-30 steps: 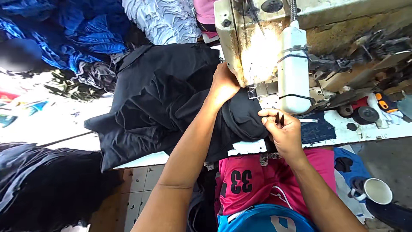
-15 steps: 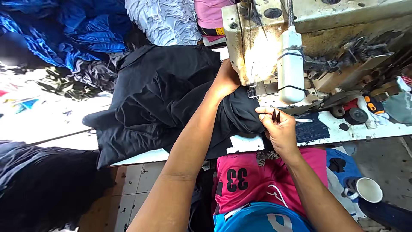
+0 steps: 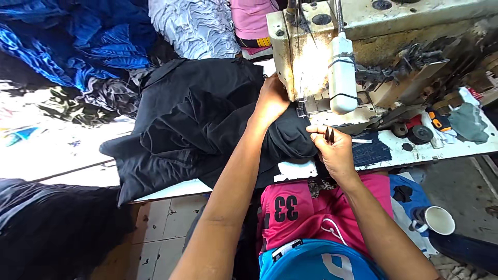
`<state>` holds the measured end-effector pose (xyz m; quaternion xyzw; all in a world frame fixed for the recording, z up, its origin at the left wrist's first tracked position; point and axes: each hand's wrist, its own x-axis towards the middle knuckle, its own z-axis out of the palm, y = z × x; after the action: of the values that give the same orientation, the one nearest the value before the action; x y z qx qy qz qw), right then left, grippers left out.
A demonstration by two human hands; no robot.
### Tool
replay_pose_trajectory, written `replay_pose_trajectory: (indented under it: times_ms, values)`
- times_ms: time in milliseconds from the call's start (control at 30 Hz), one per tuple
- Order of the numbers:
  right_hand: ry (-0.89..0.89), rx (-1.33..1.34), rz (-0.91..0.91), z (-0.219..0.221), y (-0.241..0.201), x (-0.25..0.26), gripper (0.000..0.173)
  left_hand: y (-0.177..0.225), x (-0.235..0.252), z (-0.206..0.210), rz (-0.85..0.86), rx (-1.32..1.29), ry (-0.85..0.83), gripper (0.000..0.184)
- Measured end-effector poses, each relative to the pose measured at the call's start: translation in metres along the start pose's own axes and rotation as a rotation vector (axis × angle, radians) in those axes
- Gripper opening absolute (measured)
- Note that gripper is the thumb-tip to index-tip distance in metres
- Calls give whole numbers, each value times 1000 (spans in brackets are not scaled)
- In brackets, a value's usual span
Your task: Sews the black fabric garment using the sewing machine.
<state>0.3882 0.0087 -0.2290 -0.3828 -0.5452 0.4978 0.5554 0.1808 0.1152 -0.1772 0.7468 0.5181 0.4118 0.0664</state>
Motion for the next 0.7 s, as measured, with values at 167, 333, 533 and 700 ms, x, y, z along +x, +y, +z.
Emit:
replay_pose_trajectory:
  times_ms: [167, 333, 533, 700]
  values:
    - [-61, -36, -20, -5, -2, 2, 16, 49, -76, -23, 57, 99, 225, 14]
    - [-156, -59, -51, -11, -9, 5, 16, 58, -150, -39, 191, 336, -206, 38]
    - [-325, -613, -314, -22, -17, 4, 32, 101, -169, -86, 246, 332, -177, 30]
    - [-425, -570, -561, -28, -27, -8, 16, 116, -167, -61, 332, 0, -184, 23]
